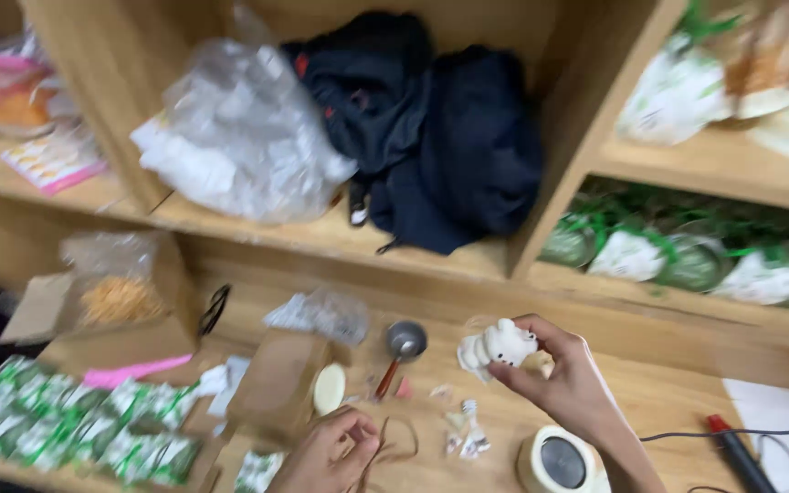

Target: The recorder organizes various small decorative wax pieces and components into plastic cups and jars at a workshop desk.

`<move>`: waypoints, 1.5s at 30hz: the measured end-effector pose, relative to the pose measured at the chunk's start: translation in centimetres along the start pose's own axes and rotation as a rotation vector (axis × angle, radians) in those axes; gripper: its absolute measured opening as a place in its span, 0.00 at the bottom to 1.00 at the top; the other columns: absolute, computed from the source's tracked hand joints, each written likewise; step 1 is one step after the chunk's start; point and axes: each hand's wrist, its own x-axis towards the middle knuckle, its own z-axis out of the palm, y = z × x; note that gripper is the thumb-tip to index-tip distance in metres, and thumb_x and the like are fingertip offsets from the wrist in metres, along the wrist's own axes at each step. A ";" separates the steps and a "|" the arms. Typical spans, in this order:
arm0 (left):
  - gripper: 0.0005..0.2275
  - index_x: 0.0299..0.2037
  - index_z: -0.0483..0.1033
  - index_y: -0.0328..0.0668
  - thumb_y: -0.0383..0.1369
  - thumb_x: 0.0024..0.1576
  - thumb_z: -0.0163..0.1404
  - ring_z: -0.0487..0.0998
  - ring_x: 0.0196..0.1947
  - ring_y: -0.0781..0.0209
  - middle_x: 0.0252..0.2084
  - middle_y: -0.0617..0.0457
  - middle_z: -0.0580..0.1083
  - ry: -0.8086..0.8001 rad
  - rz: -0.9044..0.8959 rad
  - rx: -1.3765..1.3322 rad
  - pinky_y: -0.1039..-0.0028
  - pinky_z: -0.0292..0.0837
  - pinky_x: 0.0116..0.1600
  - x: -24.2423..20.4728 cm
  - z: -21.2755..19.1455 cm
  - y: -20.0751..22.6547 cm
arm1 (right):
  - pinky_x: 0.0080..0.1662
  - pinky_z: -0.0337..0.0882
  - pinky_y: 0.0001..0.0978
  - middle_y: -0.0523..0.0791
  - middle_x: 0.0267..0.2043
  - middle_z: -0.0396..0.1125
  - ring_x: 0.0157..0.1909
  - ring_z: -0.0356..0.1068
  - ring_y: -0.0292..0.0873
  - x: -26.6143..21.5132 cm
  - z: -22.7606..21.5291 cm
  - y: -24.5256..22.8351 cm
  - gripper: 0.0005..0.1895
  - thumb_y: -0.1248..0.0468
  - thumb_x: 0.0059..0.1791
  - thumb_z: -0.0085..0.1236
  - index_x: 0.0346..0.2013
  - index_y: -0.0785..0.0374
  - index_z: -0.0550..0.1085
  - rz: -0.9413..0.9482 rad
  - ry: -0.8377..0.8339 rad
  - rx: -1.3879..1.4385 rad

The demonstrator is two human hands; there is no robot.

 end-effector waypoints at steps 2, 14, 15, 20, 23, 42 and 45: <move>0.07 0.37 0.78 0.35 0.31 0.55 0.58 0.80 0.35 0.60 0.33 0.49 0.77 -0.026 0.084 -0.011 0.70 0.75 0.44 3.7 -0.7 3.4 | 0.42 0.76 0.32 0.45 0.38 0.77 0.40 0.74 0.36 -0.6 -4.5 -2.7 0.21 0.66 0.38 0.73 0.45 0.64 0.78 0.127 0.064 0.170; 0.10 0.41 0.75 0.31 0.31 0.54 0.56 0.72 0.52 0.43 0.47 0.43 0.73 0.299 1.159 0.460 0.58 0.68 0.56 21.7 2.8 32.6 | 0.52 0.70 0.38 0.49 0.46 0.78 0.46 0.74 0.43 6.9 -30.7 -6.4 0.26 0.56 0.41 0.69 0.50 0.65 0.80 0.210 0.296 -0.328; 0.10 0.41 0.75 0.31 0.31 0.54 0.56 0.72 0.52 0.43 0.47 0.43 0.73 0.302 1.164 0.455 0.58 0.68 0.56 22.6 3.0 33.1 | 0.52 0.70 0.38 0.49 0.46 0.78 0.46 0.74 0.43 7.9 -30.0 -6.8 0.26 0.56 0.41 0.69 0.50 0.65 0.80 0.209 0.300 -0.334; 0.10 0.42 0.76 0.31 0.29 0.54 0.57 0.72 0.52 0.45 0.48 0.43 0.73 0.405 1.115 0.468 0.61 0.69 0.57 24.6 2.6 33.5 | 0.47 0.73 0.34 0.48 0.41 0.78 0.42 0.74 0.41 13.1 -26.8 -4.0 0.26 0.57 0.38 0.72 0.47 0.65 0.79 0.072 0.059 -0.166; 0.11 0.43 0.76 0.31 0.29 0.54 0.57 0.73 0.52 0.46 0.48 0.43 0.73 0.381 1.098 0.483 0.61 0.69 0.57 23.5 2.0 33.3 | 0.49 0.73 0.35 0.50 0.45 0.77 0.45 0.75 0.44 12.2 -26.9 -5.9 0.37 0.55 0.36 0.73 0.57 0.63 0.71 0.109 0.057 -0.216; 0.29 0.56 0.69 0.28 0.38 0.46 0.63 0.70 0.47 0.46 0.42 0.40 0.76 0.533 0.827 0.589 0.57 0.59 0.53 28.5 8.7 37.5 | 0.58 0.73 0.47 0.54 0.51 0.73 0.54 0.75 0.54 22.9 -30.9 -6.4 0.47 0.45 0.31 0.74 0.59 0.63 0.71 0.063 0.413 -0.463; 0.28 0.54 0.70 0.30 0.36 0.44 0.64 0.71 0.45 0.48 0.37 0.42 0.78 0.558 0.871 0.594 0.58 0.58 0.51 29.4 9.1 37.6 | 0.54 0.75 0.46 0.56 0.50 0.73 0.52 0.75 0.52 21.1 -33.2 -6.4 0.46 0.45 0.33 0.73 0.59 0.65 0.71 0.136 0.510 -0.410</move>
